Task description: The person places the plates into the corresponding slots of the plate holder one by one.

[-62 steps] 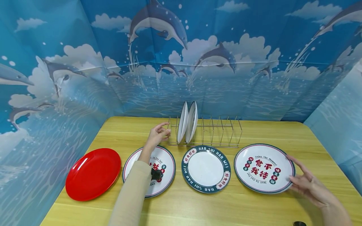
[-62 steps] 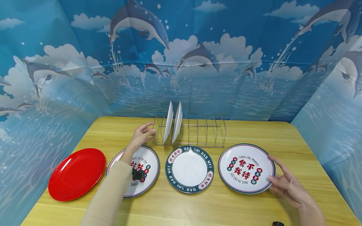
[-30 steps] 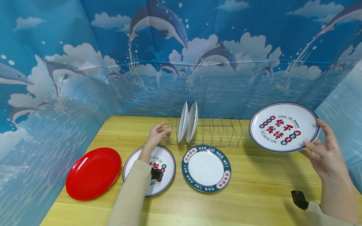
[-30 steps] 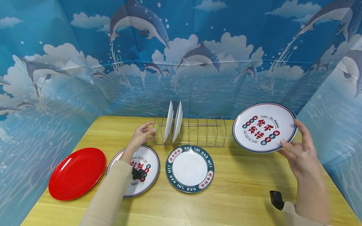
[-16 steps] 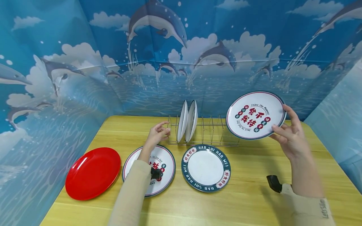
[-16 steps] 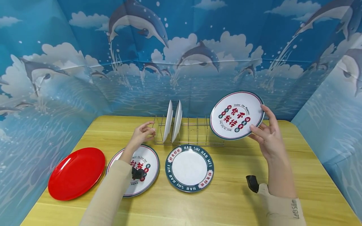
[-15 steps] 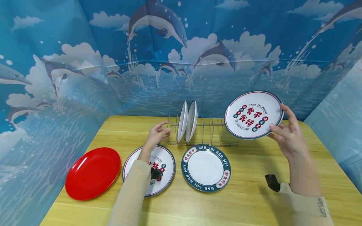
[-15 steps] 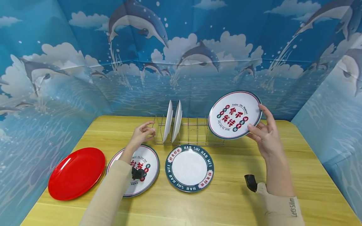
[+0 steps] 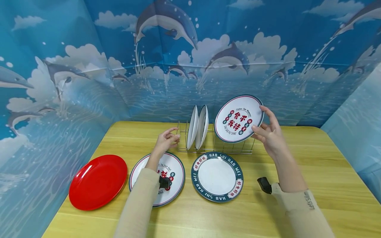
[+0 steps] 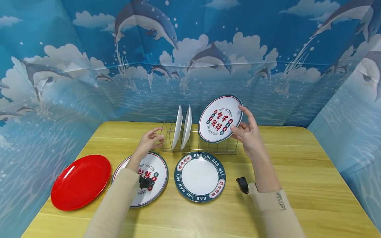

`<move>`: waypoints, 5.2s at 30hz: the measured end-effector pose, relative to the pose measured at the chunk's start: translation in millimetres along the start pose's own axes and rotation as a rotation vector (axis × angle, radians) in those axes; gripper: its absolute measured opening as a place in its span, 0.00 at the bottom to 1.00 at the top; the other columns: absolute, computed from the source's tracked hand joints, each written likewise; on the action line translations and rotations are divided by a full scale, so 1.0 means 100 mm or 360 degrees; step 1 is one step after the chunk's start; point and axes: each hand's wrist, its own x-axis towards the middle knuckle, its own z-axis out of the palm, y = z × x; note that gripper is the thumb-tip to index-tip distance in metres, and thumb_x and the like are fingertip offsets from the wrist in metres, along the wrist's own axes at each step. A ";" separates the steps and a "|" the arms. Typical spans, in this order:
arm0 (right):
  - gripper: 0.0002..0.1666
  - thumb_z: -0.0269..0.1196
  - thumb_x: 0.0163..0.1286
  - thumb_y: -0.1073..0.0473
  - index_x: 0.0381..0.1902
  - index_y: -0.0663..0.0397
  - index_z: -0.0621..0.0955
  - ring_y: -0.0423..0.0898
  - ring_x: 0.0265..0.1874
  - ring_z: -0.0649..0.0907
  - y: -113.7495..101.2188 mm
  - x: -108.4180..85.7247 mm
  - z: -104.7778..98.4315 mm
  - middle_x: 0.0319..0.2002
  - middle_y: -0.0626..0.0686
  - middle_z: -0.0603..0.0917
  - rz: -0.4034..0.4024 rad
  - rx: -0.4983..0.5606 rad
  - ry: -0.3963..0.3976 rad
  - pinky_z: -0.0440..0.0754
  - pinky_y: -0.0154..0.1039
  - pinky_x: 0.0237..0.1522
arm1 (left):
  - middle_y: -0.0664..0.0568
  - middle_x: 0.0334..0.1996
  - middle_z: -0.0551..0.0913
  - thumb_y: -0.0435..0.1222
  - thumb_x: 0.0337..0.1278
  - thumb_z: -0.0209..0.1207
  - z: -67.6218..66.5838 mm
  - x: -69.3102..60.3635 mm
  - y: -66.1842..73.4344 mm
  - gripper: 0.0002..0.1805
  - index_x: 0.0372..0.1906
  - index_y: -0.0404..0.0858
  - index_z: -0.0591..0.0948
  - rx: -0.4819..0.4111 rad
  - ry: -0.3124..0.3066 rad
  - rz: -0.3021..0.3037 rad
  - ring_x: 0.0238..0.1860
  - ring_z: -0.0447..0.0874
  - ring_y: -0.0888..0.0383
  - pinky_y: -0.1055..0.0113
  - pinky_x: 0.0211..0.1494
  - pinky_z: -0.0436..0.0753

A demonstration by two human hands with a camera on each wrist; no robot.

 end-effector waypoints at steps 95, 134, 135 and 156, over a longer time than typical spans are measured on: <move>0.39 0.59 0.65 0.61 0.70 0.40 0.56 0.61 0.55 0.72 0.69 0.17 0.53 0.59 0.63 0.66 -0.0043 -0.0927 -0.0057 0.74 0.54 0.53 | 0.55 0.28 0.79 0.36 0.58 0.58 0.01 -0.01 0.03 0.24 0.61 0.40 0.71 -0.0005 -0.0013 -0.0027 0.36 0.80 0.59 0.52 0.53 0.77; 0.38 0.58 0.66 0.58 0.69 0.54 0.55 0.63 0.59 0.65 0.90 -0.55 -0.24 0.60 0.71 0.61 0.0779 -0.0874 -0.0234 0.78 0.50 0.48 | 0.50 0.30 0.78 0.33 0.59 0.57 0.02 -0.10 0.20 0.22 0.59 0.40 0.72 -0.0075 -0.0034 -0.0103 0.37 0.80 0.56 0.47 0.56 0.73; 0.38 0.58 0.66 0.58 0.69 0.53 0.55 0.63 0.58 0.65 0.90 -0.55 -0.25 0.60 0.71 0.60 0.0793 -0.0851 -0.0252 0.78 0.50 0.48 | 0.50 0.30 0.78 0.33 0.59 0.57 0.02 -0.10 0.20 0.22 0.59 0.40 0.72 -0.0074 -0.0031 -0.0107 0.37 0.80 0.56 0.48 0.56 0.73; 0.41 0.62 0.60 0.68 0.68 0.58 0.57 0.49 0.36 0.80 1.01 -0.58 -0.24 0.56 0.70 0.62 0.0950 -0.0652 -0.0411 0.82 0.47 0.40 | 0.48 0.31 0.78 0.33 0.59 0.57 0.02 -0.09 0.20 0.23 0.60 0.39 0.71 -0.0062 -0.0029 -0.0115 0.39 0.80 0.54 0.49 0.55 0.74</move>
